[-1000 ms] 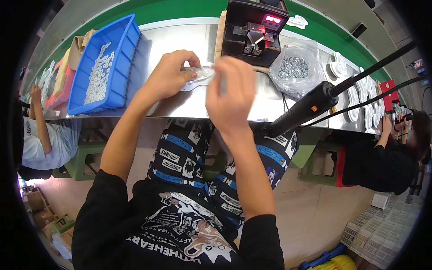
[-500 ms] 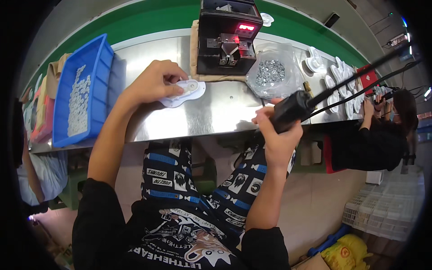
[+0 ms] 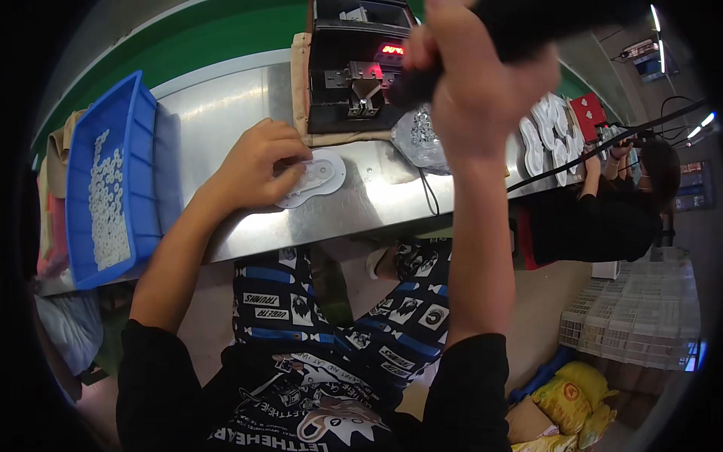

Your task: Assembling electronic components by placing metal washers onto a plastic part and securing them with an electric screwdriver.

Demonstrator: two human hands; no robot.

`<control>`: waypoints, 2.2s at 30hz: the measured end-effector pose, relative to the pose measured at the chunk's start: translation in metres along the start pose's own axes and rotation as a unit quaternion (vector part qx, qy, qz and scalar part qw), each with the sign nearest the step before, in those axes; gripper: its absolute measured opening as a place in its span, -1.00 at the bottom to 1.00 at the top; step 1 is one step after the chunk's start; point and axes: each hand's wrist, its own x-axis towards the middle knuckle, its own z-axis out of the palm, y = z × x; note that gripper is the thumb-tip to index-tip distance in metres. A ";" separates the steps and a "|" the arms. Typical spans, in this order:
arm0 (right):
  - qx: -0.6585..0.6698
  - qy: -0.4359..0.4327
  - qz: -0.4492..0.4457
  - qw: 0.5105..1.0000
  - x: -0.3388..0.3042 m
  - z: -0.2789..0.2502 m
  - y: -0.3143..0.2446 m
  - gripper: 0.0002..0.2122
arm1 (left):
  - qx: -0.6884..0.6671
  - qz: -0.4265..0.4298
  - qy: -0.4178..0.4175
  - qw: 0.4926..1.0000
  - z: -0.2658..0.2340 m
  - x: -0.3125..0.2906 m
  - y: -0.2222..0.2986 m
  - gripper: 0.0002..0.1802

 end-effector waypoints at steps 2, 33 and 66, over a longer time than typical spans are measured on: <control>-0.007 0.034 0.003 0.999 0.006 0.018 0.016 -0.65 | -0.002 -0.004 0.000 1.000 -0.001 -0.001 -0.001 -0.85; 0.065 0.006 0.168 0.984 -0.072 0.037 0.042 -0.65 | -0.030 -0.011 0.025 0.999 0.011 0.007 -0.008 -0.80; 0.053 -0.079 0.097 0.991 -0.077 0.047 0.049 -0.69 | -0.021 -0.010 0.029 0.999 0.001 0.008 -0.011 -0.84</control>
